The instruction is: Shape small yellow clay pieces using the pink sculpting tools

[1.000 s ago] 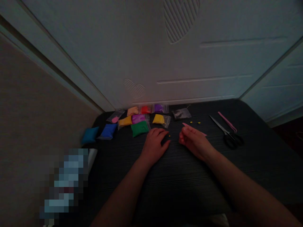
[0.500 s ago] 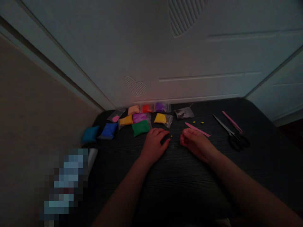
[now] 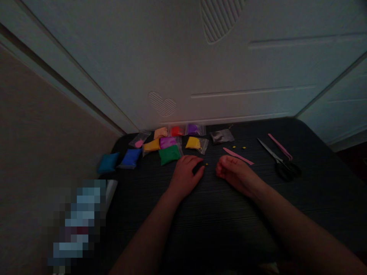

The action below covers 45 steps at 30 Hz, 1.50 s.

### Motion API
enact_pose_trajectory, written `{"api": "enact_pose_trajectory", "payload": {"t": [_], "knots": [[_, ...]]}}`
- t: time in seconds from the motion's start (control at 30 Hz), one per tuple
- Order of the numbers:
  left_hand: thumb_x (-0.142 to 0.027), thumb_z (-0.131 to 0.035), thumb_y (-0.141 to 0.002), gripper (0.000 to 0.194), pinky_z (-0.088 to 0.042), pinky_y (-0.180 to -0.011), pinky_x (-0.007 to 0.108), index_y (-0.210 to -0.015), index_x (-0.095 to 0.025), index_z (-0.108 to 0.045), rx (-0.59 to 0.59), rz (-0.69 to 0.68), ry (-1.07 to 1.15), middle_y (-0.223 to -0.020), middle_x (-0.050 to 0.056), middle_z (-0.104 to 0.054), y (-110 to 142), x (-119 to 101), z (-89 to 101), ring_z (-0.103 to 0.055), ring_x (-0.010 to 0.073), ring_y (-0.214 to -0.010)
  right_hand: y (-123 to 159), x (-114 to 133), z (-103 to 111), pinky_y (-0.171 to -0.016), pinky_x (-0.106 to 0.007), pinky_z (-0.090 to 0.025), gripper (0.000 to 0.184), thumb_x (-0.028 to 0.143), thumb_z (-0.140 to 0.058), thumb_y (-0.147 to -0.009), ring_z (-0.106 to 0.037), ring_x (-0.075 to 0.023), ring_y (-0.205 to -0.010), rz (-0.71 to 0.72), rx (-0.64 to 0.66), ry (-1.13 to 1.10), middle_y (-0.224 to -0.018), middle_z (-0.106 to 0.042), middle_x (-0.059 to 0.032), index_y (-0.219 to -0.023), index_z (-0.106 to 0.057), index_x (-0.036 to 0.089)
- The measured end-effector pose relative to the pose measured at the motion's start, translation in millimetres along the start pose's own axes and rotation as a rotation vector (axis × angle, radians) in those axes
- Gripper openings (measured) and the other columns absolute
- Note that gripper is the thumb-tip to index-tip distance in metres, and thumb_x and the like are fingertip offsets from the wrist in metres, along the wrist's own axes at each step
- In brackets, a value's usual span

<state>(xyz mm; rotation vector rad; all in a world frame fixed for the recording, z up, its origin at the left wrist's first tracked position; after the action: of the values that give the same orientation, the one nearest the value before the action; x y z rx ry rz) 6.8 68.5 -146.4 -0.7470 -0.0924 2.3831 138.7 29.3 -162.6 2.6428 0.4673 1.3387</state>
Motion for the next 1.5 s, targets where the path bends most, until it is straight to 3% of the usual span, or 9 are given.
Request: {"api": "enact_pose_trajectory", "payload": {"t": [0.13,0.33,0.47,0.63,0.8,1.0,1.13,1.5], "knots": [[-0.028,-0.047,-0.08,0.024,-0.037,-0.086,0.037,-0.1,-0.019,-0.056,0.001,0.004,0.003,-0.098,0.005,-0.058,0,0,0.2,-0.048,0.0194,-0.095,1,-1,-1,-0.067,-0.024,-0.037,0.01,0.028,-0.06,-0.073,-0.051,-0.0093,-0.068,-0.018,0.014,0.036,-0.072,-0.058,-0.0002,-0.075,-0.059,0.018],[-0.027,-0.048,-0.079,0.023,-0.038,-0.086,0.037,-0.099,-0.02,-0.056,0.001,-0.005,0.012,-0.096,0.005,-0.059,0,0,0.4,-0.048,0.0194,-0.094,-1,0,-1,-0.061,-0.025,-0.036,0.024,0.039,-0.052,-0.077,-0.047,-0.0103,-0.061,0.005,-0.026,0.1,-0.064,-0.053,0.0008,-0.066,-0.054,0.018],[-0.028,-0.048,-0.079,0.023,-0.038,-0.086,0.037,-0.099,-0.02,-0.056,0.003,0.006,0.015,-0.098,0.005,-0.059,0,0,0.5,-0.048,0.0194,-0.095,-1,3,0,-0.06,-0.025,-0.034,0.027,0.04,-0.049,-0.078,-0.044,-0.0098,-0.058,0.068,-0.049,0.345,-0.061,-0.052,0.0018,-0.064,-0.053,0.018],[-0.026,-0.047,-0.08,0.022,-0.04,-0.085,0.037,-0.098,-0.02,-0.057,-0.014,0.03,0.054,-0.096,0.004,-0.06,0,3,2.1,-0.05,0.0188,-0.094,4,1,-9,-0.058,-0.025,-0.035,0.013,0.033,-0.058,-0.072,-0.048,-0.0113,-0.061,0.112,0.02,0.766,-0.067,-0.055,0.0023,-0.074,-0.057,0.02],[-0.023,-0.044,-0.081,0.019,-0.043,-0.082,0.034,-0.093,-0.02,-0.058,-0.072,0.076,0.125,-0.092,0.003,-0.061,-1,10,5.0,-0.053,0.0166,-0.09,9,3,-23,-0.062,-0.028,-0.035,0.01,0.029,-0.053,-0.077,-0.05,-0.0146,-0.069,0.351,0.098,1.301,-0.072,-0.057,-0.0008,-0.079,-0.06,0.022],[-0.024,-0.044,-0.081,0.018,-0.043,-0.082,0.031,-0.091,-0.019,-0.059,-0.082,0.101,0.143,-0.091,0.003,-0.061,-1,12,5.6,-0.054,0.0152,-0.089,5,7,-16,-0.068,-0.032,-0.031,0.014,0.034,-0.054,-0.077,-0.049,-0.0177,-0.075,0.445,-0.026,1.629,-0.073,-0.058,-0.003,-0.075,-0.058,0.021],[-0.024,-0.044,-0.082,0.018,-0.043,-0.082,0.031,-0.092,-0.02,-0.059,-0.077,0.105,0.146,-0.091,0.003,-0.061,-1,11,6.1,-0.054,0.0153,-0.089,4,8,-13,-0.068,-0.033,-0.029,0.015,0.036,-0.054,-0.077,-0.05,-0.0188,-0.077,0.431,-0.06,1.709,-0.075,-0.058,-0.0032,-0.076,-0.058,0.021],[-0.025,-0.044,-0.082,0.018,-0.042,-0.081,0.03,-0.09,-0.019,-0.059,-0.079,0.109,0.154,-0.089,0.003,-0.061,-2,13,5.8,-0.054,0.0153,-0.088,4,12,-9,-0.074,-0.033,-0.032,0.026,0.041,-0.061,-0.069,-0.051,-0.0192,-0.084,0.426,0.043,1.636,-0.086,-0.058,-0.0027,-0.087,-0.058,0.022]]}}
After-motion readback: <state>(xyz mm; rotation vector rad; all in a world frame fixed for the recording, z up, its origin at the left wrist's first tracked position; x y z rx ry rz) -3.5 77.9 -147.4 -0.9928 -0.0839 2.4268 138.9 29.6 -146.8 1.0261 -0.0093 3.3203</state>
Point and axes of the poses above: each hand's wrist, its own y-axis away from the middle knuckle, its own z-axis out of the back of the hand, x = y × z, the point moved 6 cm from there along -y, towards the middle knuckle
